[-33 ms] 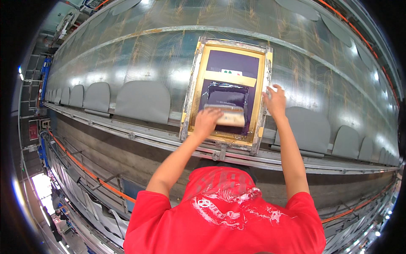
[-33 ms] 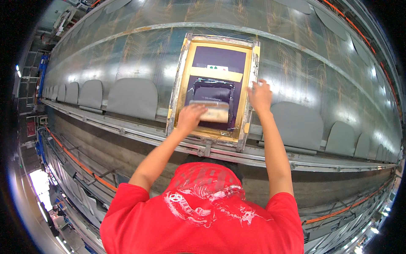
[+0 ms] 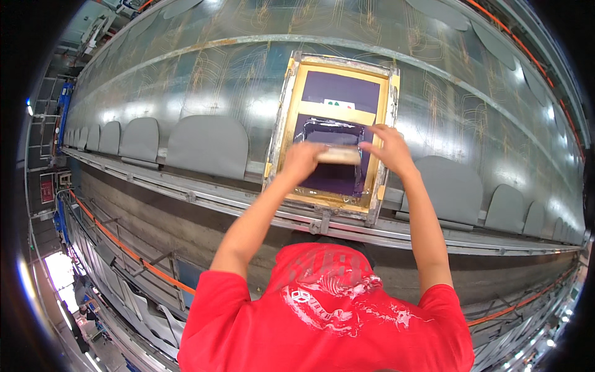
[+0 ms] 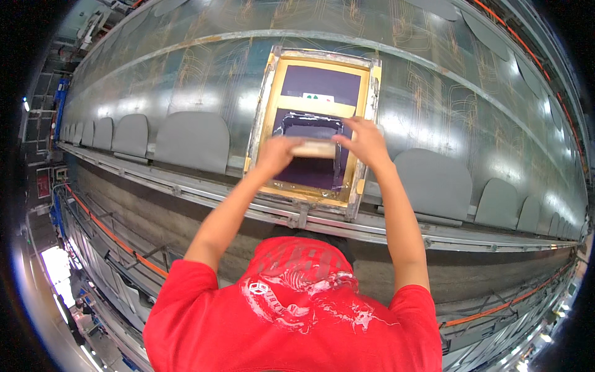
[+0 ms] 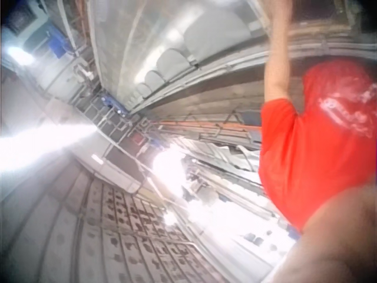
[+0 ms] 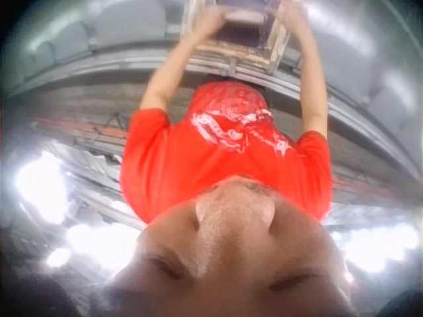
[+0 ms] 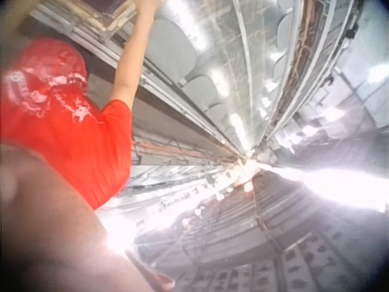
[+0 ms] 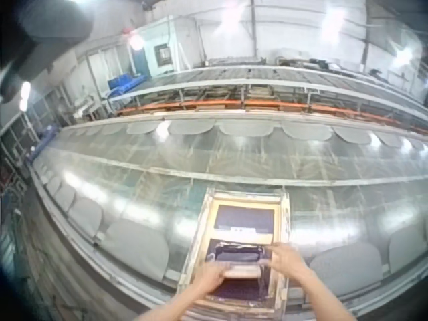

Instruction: The person pours ink onto a screen printing frame and uses a squeegee to spread it across the mesh. They then move to a conveyor line, position the frame over a garment, and pull the squeegee to transfer the ink. Finally, they lift the frame and inspect the printed garment.

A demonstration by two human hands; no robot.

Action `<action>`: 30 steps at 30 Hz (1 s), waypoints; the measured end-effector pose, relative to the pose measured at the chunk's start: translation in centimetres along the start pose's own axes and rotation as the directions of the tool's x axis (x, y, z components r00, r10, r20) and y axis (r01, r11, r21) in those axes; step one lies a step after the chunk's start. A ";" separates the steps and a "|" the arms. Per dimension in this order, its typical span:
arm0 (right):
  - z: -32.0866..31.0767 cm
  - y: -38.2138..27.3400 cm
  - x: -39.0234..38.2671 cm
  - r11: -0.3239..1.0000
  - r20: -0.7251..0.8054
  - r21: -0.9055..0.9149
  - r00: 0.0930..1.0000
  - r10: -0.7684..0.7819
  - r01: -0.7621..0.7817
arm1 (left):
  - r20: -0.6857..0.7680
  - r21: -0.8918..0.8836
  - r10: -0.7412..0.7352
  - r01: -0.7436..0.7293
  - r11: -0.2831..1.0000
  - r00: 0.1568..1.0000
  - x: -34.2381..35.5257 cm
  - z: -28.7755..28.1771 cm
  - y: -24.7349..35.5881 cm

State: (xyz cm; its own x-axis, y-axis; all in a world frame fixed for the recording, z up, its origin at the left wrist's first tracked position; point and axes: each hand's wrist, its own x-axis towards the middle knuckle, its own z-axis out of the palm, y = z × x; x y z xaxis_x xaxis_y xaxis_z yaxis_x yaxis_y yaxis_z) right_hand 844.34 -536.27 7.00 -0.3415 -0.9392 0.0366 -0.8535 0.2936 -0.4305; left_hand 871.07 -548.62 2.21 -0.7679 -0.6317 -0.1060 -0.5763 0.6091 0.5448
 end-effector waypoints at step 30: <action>7.3 6.8 1.1 0.768 -0.341 0.562 0.760 0.554 -0.308 | -0.128 -0.020 0.253 -0.258 0.966 0.959 -9.4 1.2 -1.0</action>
State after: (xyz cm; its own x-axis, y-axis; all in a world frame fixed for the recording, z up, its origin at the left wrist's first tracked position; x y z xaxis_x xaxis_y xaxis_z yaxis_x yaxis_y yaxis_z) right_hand 841.00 -536.56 -2.47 -0.8664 -0.4899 0.0964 -0.3288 0.4147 -0.8485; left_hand 878.53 -542.72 1.68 -0.8466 -0.5127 0.1427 -0.3529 0.7416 0.5705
